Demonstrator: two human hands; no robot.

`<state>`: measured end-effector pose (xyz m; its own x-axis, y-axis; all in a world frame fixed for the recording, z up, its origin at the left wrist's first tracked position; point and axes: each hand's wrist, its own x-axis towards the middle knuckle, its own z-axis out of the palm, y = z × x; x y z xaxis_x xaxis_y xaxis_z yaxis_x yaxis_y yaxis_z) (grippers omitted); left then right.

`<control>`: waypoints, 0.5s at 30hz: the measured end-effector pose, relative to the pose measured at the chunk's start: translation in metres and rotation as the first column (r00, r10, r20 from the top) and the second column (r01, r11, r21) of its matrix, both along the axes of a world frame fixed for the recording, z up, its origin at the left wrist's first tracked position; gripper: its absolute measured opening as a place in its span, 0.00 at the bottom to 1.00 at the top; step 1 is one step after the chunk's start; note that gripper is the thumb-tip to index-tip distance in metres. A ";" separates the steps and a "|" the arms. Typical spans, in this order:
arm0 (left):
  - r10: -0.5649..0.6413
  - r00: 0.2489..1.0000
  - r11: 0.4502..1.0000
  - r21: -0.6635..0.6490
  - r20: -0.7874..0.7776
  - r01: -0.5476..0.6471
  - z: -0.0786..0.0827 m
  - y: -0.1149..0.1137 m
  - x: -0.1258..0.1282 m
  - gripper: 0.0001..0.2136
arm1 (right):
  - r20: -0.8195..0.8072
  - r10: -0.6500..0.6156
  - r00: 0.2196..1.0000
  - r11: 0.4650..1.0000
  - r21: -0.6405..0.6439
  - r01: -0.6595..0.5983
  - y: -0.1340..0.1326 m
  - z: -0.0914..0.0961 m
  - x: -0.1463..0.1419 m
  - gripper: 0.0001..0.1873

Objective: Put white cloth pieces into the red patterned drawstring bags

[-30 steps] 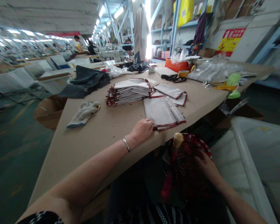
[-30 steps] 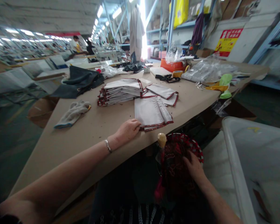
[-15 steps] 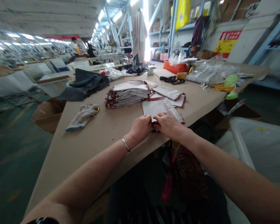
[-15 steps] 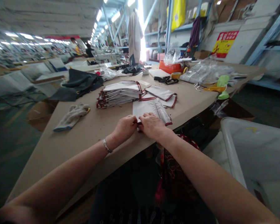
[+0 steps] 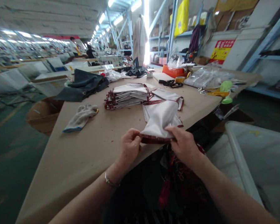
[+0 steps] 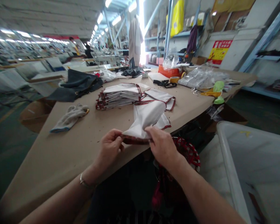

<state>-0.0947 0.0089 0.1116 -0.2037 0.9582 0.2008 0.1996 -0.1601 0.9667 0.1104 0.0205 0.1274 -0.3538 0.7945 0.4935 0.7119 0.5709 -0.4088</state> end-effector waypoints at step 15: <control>-0.347 0.637 0.550 -0.401 0.688 0.732 -0.018 -0.077 0.048 0.14 | -0.768 -0.581 0.269 0.507 -0.600 -0.618 -0.109 -0.061 0.015 0.18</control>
